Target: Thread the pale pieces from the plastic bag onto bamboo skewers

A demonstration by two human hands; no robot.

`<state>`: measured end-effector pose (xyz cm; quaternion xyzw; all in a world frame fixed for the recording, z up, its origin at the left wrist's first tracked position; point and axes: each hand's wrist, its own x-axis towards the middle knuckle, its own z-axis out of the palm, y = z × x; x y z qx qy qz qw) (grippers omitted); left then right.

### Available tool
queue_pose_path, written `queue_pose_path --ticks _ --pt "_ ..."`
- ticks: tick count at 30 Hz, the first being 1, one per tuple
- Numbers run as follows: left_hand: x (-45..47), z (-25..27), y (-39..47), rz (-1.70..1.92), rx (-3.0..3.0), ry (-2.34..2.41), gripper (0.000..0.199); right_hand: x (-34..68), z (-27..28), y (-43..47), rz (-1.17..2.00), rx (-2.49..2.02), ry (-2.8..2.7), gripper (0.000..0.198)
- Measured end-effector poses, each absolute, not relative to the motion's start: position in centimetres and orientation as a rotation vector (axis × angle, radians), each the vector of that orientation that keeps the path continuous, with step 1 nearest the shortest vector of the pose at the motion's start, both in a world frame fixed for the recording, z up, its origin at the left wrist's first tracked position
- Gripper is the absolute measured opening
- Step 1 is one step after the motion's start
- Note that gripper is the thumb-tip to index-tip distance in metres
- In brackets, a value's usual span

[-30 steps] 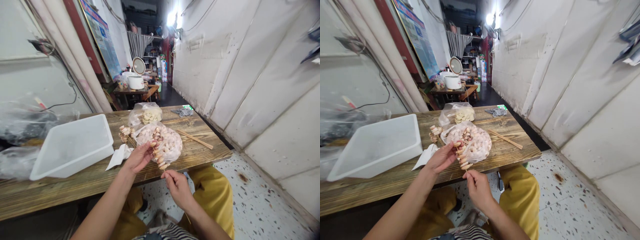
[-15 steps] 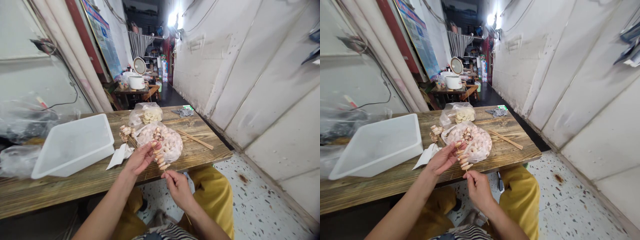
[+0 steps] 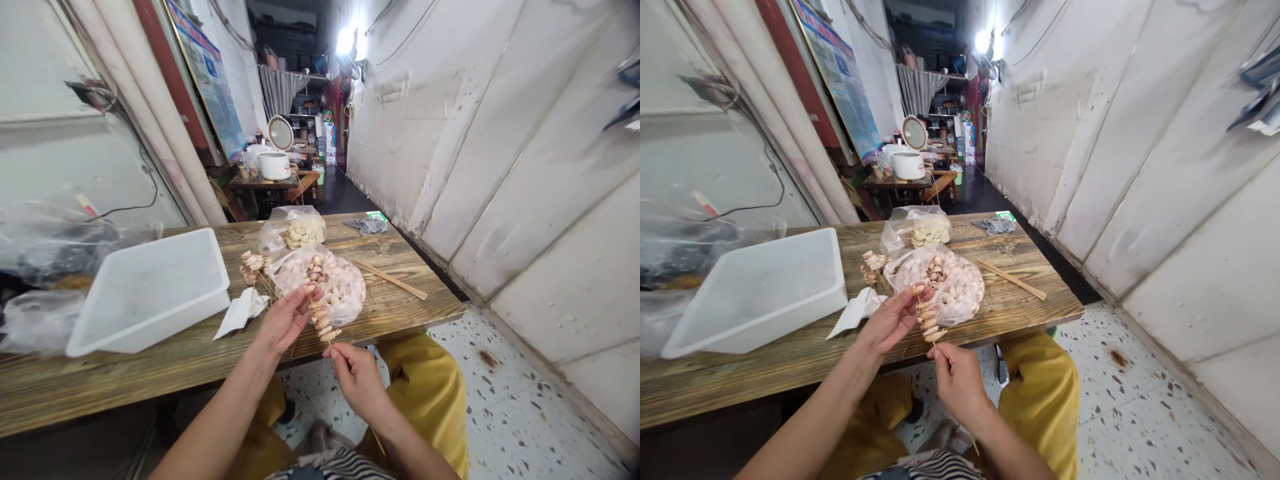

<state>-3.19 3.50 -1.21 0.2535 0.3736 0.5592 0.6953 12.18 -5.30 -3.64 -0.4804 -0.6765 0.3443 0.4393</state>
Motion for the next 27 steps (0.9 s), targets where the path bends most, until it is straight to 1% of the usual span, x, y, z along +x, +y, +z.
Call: queue_pose_path --ticks 4,11,27 --pt "-2.96 -1.43 3.44 1.255 0.528 0.814 0.021 12.39 -3.44 -5.37 0.848 -1.179 -1.693 0.027" --pt "-2.86 -1.45 3.35 1.286 0.494 0.78 0.017 12.57 -3.27 -5.5 0.841 -1.207 -1.704 0.027" --pt "-2.79 -1.31 3.11 1.304 0.528 0.803 0.017 12.76 -2.94 -5.48 0.807 -1.232 -1.749 0.025"
